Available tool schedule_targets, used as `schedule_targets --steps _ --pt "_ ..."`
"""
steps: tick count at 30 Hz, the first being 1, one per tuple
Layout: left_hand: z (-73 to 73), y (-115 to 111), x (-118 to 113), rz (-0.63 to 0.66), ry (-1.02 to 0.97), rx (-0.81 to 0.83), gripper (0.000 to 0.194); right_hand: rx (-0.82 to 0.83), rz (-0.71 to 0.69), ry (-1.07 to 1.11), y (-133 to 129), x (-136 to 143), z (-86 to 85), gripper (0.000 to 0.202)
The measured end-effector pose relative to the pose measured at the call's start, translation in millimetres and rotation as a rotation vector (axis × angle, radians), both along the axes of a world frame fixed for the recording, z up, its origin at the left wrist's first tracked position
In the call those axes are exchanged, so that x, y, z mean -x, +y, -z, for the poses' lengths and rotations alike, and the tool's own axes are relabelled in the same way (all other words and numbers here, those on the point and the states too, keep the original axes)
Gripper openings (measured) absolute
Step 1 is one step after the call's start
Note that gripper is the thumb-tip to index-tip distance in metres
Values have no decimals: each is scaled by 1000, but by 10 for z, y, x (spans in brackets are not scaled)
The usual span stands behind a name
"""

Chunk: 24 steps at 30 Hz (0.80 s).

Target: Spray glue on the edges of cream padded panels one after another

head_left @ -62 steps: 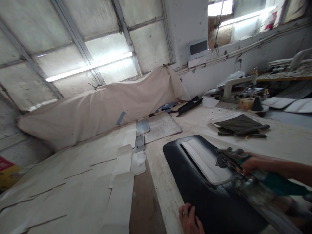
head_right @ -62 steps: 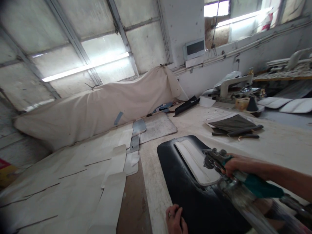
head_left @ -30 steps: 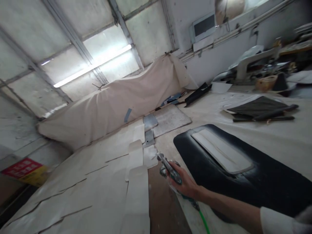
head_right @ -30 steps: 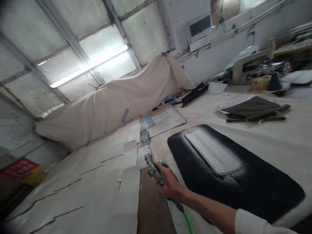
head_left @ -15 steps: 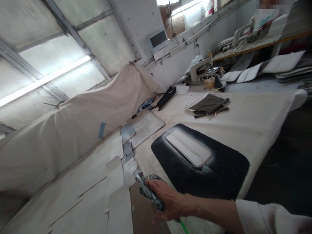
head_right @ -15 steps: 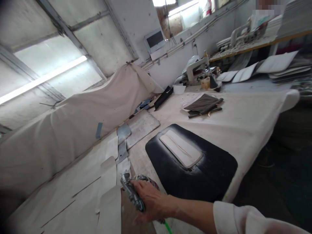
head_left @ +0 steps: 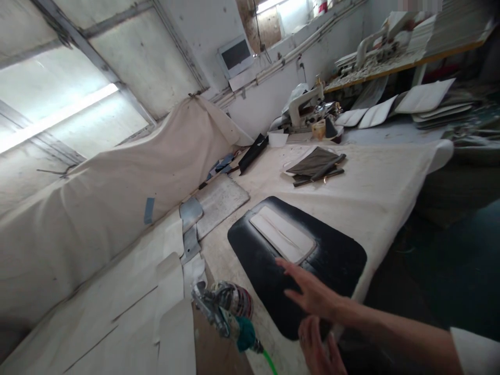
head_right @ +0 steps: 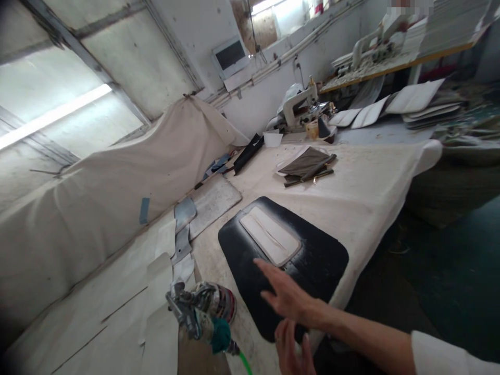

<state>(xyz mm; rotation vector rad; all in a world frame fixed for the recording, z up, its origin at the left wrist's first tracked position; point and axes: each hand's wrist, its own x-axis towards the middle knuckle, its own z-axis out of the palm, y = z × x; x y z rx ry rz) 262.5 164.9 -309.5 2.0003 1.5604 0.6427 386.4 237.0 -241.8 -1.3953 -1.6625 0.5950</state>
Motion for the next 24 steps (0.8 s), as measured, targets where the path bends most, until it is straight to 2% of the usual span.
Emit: schedule_targets --steps 1,4,6,8,13,16,20,22,24 --pt "36 44 -129 14 5 3 33 -12 146 -71 -12 -301 159 57" --pt "104 171 -468 61 79 9 52 28 278 -144 17 -1186 569 42" --pt "124 242 -602 72 151 9 66 40 281 -196 67 -1636 751 40" --pt "126 304 -652 86 205 12 70 47 227 -239 124 -1921 880 41" --pt "50 434 -605 173 238 26 53 66 89 -313 251 -2188 1127 46" --pt "25 468 -596 236 313 32 51 64 19 -333 291 -2279 1210 48" --pt "65 446 -638 252 411 65 60 41 -47 -351 281 -2335 1192 48" --pt "64 436 -672 200 387 48 67 33 -60 -351 255 -2324 1146 47" --pt "18 456 -697 125 287 32 62 32 -59 -343 228 -2300 1095 46"
